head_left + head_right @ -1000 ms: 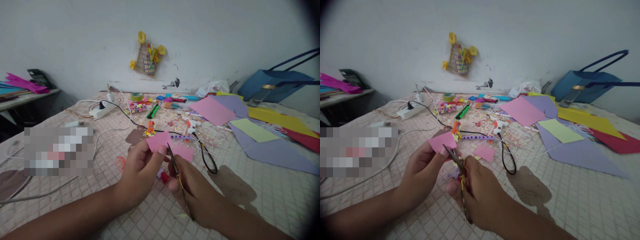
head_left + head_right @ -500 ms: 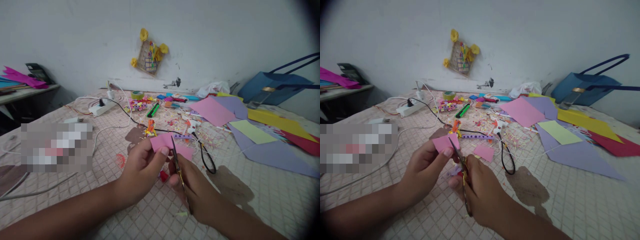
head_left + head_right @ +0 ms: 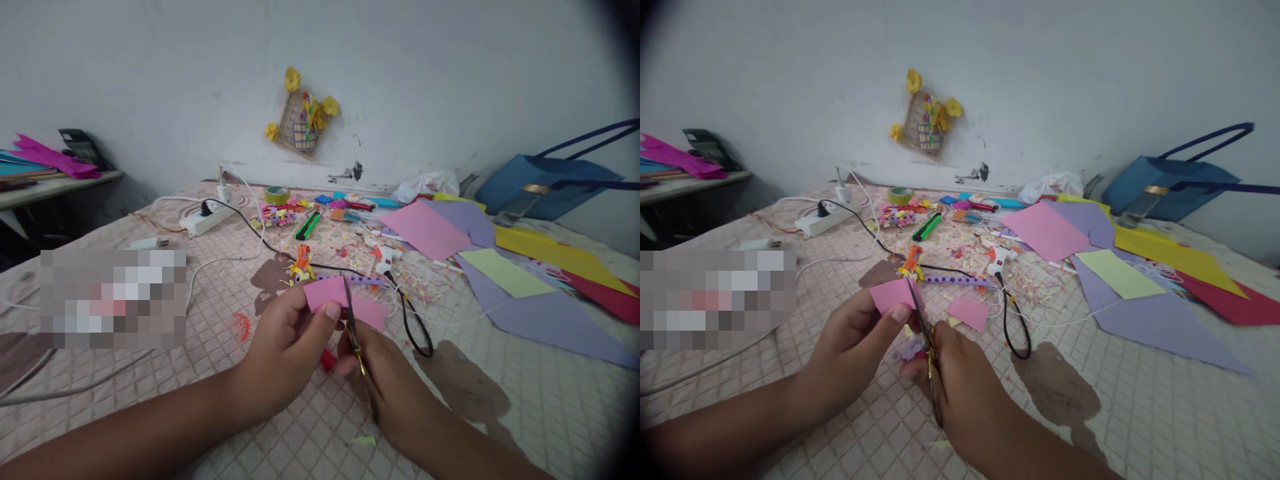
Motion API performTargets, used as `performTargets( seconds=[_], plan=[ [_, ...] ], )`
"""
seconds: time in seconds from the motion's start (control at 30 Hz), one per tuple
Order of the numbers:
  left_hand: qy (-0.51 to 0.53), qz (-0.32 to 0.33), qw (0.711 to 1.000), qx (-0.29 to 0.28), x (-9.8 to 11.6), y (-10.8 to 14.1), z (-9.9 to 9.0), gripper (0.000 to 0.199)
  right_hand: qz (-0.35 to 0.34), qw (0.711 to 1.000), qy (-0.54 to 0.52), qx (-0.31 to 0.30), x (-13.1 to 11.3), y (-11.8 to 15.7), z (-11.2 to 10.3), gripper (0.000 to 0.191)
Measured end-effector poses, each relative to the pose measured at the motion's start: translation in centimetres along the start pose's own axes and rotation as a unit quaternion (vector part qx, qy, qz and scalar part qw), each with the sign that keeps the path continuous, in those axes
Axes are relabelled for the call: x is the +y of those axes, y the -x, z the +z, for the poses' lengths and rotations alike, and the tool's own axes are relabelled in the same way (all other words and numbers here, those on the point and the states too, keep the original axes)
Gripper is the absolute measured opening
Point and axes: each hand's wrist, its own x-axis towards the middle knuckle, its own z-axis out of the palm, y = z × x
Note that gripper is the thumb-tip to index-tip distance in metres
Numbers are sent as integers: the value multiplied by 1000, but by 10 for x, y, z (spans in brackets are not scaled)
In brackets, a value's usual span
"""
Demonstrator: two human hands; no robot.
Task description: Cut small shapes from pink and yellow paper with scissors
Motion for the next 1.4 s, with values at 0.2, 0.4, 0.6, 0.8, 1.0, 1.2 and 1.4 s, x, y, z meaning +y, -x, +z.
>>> performTargets(
  seconds=[0.2,0.4,0.6,0.8,1.0,1.2,1.4],
  plan=[
    [5,3,1000,-1,0,0,1,13,13,1000,-11,-5,0,-4,0,18],
    [31,18,999,-21,1,1,-1,11,7,996,-93,9,6,-1,0,31],
    [-43,21,984,-172,1,-8,-11,12,-11,969,-200,142,4,4,-11,42],
    [-129,11,946,-299,-2,-13,-9,20,0,960,-236,150,7,4,-19,23],
    [-166,31,953,-252,-3,-14,-10,23,4,940,-311,137,9,-2,-14,22],
    [-153,20,973,-173,-4,-15,-10,17,-12,944,-301,131,5,0,-10,22],
    [-68,-22,986,-153,-6,-9,-5,16,41,962,-249,103,3,-1,-3,24]
  ],
)
